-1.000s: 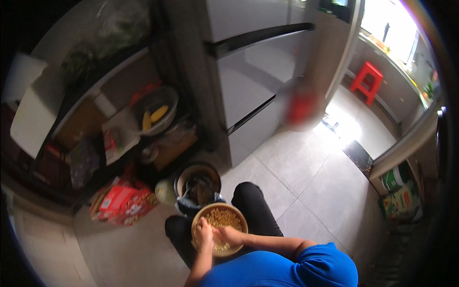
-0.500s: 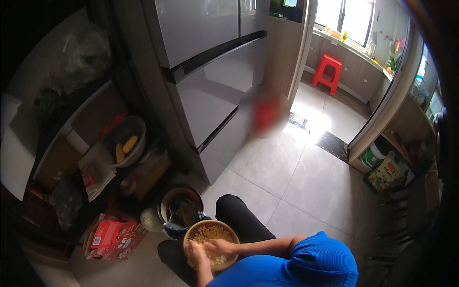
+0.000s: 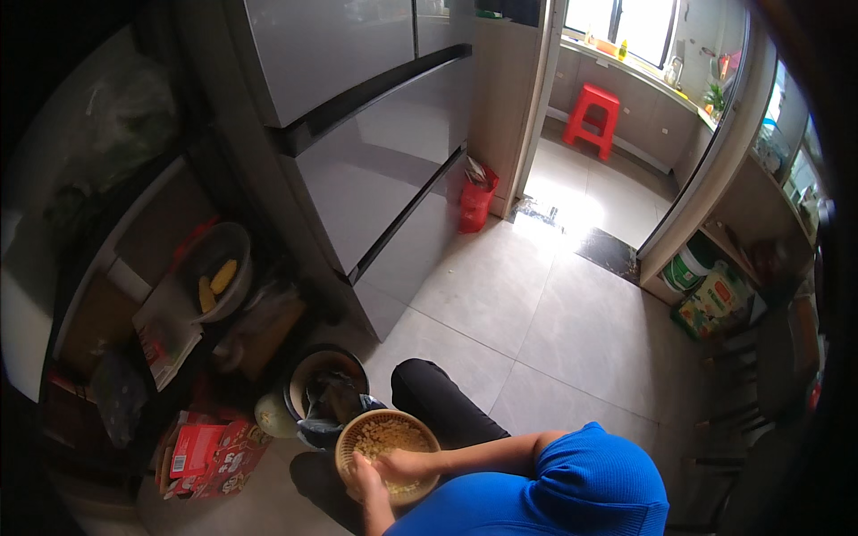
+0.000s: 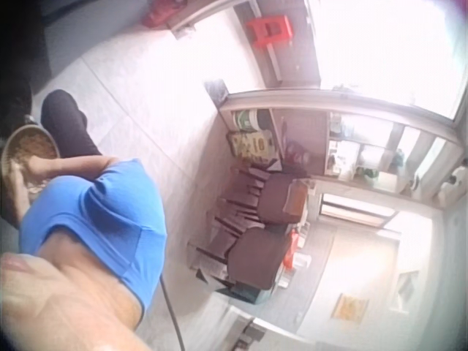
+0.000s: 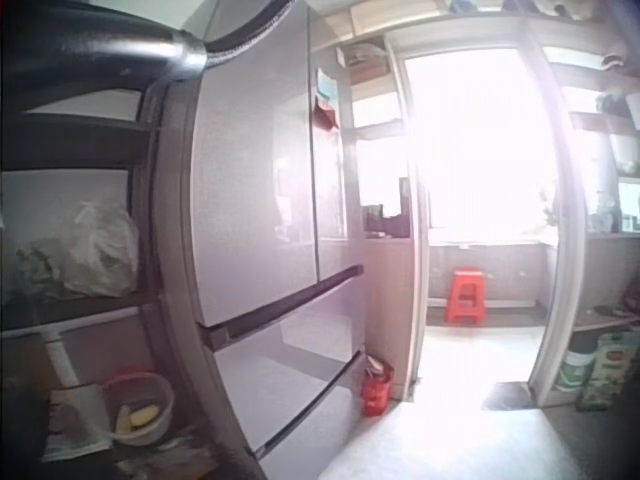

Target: The person sits on the floor and removes corn kernels from a cob by hand, placing them into a bowl. They continue this process with multiple corn cobs, discarding the bare cobs into a nearby trash bin.

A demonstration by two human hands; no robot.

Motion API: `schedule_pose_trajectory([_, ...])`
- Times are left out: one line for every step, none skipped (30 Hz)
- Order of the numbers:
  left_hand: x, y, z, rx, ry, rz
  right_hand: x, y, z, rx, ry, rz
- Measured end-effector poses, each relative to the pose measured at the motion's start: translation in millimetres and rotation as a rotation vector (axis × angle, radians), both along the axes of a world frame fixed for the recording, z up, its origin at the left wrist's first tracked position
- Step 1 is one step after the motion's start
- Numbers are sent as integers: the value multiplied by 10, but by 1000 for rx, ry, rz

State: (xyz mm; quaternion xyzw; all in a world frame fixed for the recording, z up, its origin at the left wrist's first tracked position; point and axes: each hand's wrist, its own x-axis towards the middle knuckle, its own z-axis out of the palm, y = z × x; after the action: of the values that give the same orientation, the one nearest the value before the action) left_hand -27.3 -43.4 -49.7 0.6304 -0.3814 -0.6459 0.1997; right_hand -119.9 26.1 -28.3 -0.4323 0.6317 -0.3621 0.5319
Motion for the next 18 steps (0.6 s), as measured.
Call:
schedule_pose_trajectory([-25, 7, -25, -2, -89, -63, -22, 34, -66, -11, 32, 15])
schedule_pose_trajectory([29, -9, -66, -3, -187, -110, -12, 40, -25, -24, 54, 46])
schedule_pose_trajectory([69, -21, -94, -3, -283, -153, -19, 35, 17, -37, 77, 82])
schedule_pose_trajectory([69, -47, -121, 21, -152, -78, -48, -10, 42, -39, 172, 144])
schedule_pose_trajectory([51, -33, -109, 56, -28, 12, -67, -25, 23, -85, 196, 134])
schedule_pose_trajectory([45, 14, -109, 93, 85, 115, -68, -15, -72, -125, 205, 134])
schedule_pose_trajectory([-28, 46, -109, 56, 183, 155, -95, -12, -367, -294, 267, 55])
schedule_pose_trajectory([-100, 64, -48, 83, 280, 110, -79, 53, -636, -451, 315, -29])
schedule_pose_trajectory([-37, 23, -50, 62, 303, 136, -115, 7, -503, -623, 514, 76])
schedule_pose_trajectory([-6, -21, -124, 52, 340, 191, -91, -6, -359, -269, 129, 14])
schedule_pose_trajectory([-46, -30, 161, 116, 363, 279, -87, -1, -233, 82, -205, -174])
schedule_pose_trajectory([-1, -50, 156, 103, 440, 236, -64, 10, -412, -139, -59, -246])
schedule_pose_trajectory([83, -93, 147, 105, 549, 235, -48, -20, -234, -25, -199, -285])
schedule_pose_trajectory([147, -127, 157, 100, 668, 213, -55, -26, -31, 93, -320, -339])
schedule_pose_trajectory([159, -150, 180, 116, 725, 174, -64, 11, -137, 39, -243, -344])
schedule_pose_trajectory([194, -148, 210, 132, 779, 129, -60, 56, -244, -16, -171, -354])
schedule_pose_trajectory([195, -143, 401, 104, 821, 109, -112, 77, -164, 1, 26, -240])
schedule_pose_trajectory([234, -140, 384, 90, 813, 114, -125, 100, -48, 27, 162, -109])
